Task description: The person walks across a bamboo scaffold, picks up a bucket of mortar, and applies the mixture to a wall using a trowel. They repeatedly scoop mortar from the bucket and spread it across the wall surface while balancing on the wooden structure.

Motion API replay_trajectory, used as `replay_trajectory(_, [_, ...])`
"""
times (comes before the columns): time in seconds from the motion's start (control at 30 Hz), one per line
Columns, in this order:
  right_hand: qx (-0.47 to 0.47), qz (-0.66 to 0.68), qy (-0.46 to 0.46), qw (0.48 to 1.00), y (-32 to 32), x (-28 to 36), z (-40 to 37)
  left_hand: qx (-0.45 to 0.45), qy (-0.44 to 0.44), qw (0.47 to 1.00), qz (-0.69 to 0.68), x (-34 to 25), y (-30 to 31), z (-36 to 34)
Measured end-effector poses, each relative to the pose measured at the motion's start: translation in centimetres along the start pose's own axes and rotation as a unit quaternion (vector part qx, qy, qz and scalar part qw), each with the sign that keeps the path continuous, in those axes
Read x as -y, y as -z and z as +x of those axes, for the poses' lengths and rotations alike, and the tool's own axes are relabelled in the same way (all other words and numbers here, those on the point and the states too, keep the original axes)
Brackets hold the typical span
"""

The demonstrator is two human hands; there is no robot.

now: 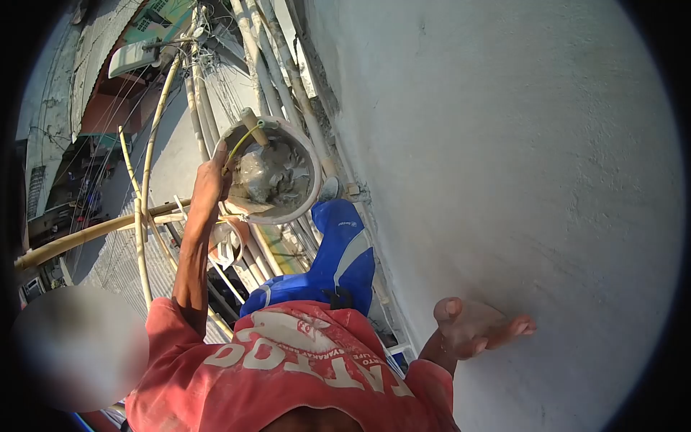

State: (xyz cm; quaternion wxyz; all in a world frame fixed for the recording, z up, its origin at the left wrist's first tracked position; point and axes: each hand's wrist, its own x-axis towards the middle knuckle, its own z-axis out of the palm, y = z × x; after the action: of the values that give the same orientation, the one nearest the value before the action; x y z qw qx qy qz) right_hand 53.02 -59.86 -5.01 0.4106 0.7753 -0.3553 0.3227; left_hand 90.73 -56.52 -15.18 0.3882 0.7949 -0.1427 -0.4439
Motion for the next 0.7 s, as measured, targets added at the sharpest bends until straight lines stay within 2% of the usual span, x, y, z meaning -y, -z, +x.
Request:
replay_trajectory(0.03, [0.082, -0.037, -0.03, 0.996, 0.1, -0.4, -0.6, 0.0, 0.008, 1.0, 0.01, -0.6, -0.6, 0.3])
replay_trajectory(0.1, [0.034, 0.016, 0.049, 0.998, -0.5, -1.1, -1.4, -0.01, -0.018, 1.0, 0.016, -1.6, -1.4, 1.7])
replay_trajectory(0.2, [0.038, -0.003, 0.072, 0.997, -0.5, -0.7, -1.8, -0.026, -0.047, 0.998, 0.038, -3.2, -1.6, 3.0])
replay_trajectory(0.3, [0.063, -0.035, 0.082, 0.994, -1.1, -0.1, -0.9, -0.036, -0.099, 0.994, 0.029, -5.1, -2.0, 4.3])
replay_trajectory(0.63, [0.085, -0.045, 0.106, 0.99, -1.5, 0.2, -0.3, -0.042, -0.151, 0.987, 0.012, -11.3, -3.0, 10.0])
replay_trajectory(0.67, [0.087, -0.044, 0.105, 0.99, -1.5, 0.2, -0.3, -0.059, -0.136, 0.985, 0.092, -12.0, -2.8, 10.5])
replay_trajectory(0.7, [0.088, -0.045, 0.104, 0.99, -1.3, 0.2, -0.3, -0.058, -0.134, 0.985, 0.095, -12.0, -3.0, 11.4])
